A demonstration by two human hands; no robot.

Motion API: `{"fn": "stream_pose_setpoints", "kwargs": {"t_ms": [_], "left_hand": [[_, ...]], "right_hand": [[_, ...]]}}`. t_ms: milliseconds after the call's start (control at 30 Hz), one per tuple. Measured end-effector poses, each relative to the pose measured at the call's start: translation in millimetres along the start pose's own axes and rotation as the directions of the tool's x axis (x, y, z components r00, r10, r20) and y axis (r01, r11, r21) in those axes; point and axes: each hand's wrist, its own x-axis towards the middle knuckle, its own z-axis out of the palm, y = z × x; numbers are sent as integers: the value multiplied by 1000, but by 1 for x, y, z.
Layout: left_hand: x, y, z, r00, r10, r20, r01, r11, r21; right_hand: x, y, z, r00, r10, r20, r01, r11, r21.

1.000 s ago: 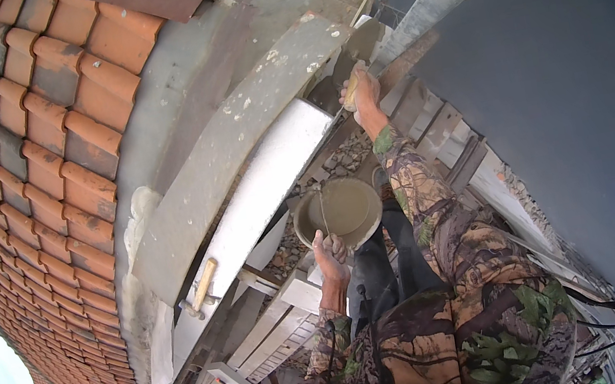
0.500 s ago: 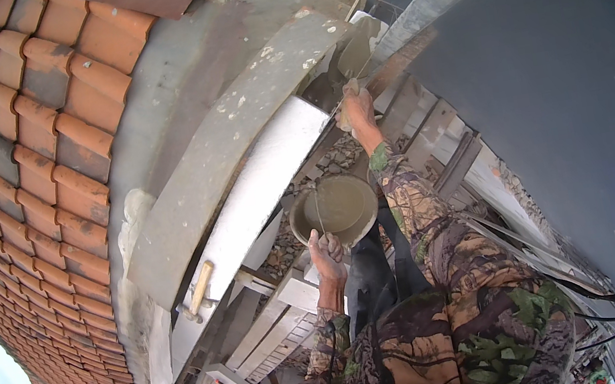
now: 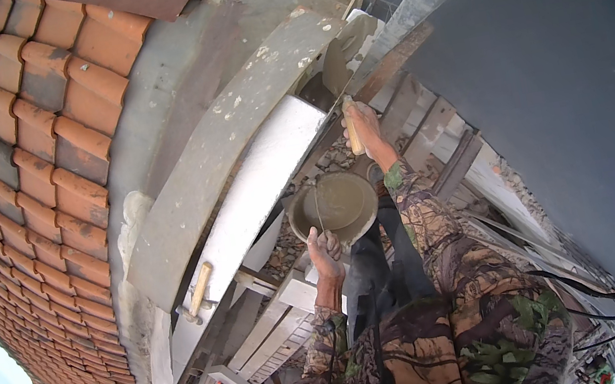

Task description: The person measures and positions white rectangular tiles on a curved wall, applies mortar with a trowel, and taps the tiles into place with a hammer. The person also uses a tape measure to check alignment and retrieves additional tiles from a nearby pile.

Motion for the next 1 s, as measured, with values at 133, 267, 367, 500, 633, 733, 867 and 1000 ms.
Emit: {"fn": "stream_pose_setpoints", "kwargs": {"t_ms": [133, 267, 367, 500, 633, 733, 867, 1000], "left_hand": [[-1, -2, -6, 1000, -10, 17, 9, 999, 39], [0, -7, -5, 1000, -17, -3, 17, 1000, 12], [1, -10, -6, 999, -29, -42, 29, 1000, -7], [0, -11, -12, 999, -37, -11, 37, 999, -27], [-1, -13, -13, 996, -63, -69, 62, 998, -11], [3, -15, -11, 995, -67, -68, 65, 998, -24], [6, -13, -13, 999, -33, -41, 33, 999, -4], [5, -11, -14, 999, -38, -4, 38, 999, -1]], "right_hand": [[47, -17, 9, 999, -37, -10, 38, 993, 113], [54, -16, 19, 996, -29, -90, 58, 936, 347], [44, -10, 23, 994, -17, -112, 50, 952, 303], [55, -18, 21, 999, -41, -25, 45, 988, 150], [75, -29, 21, 995, -49, -84, 77, 921, 381], [74, -18, 25, 988, 10, -153, 55, 909, 414], [72, -10, 24, 981, -55, -184, 119, 926, 357], [78, -32, 7, 989, -112, -94, 119, 990, 72]]}}
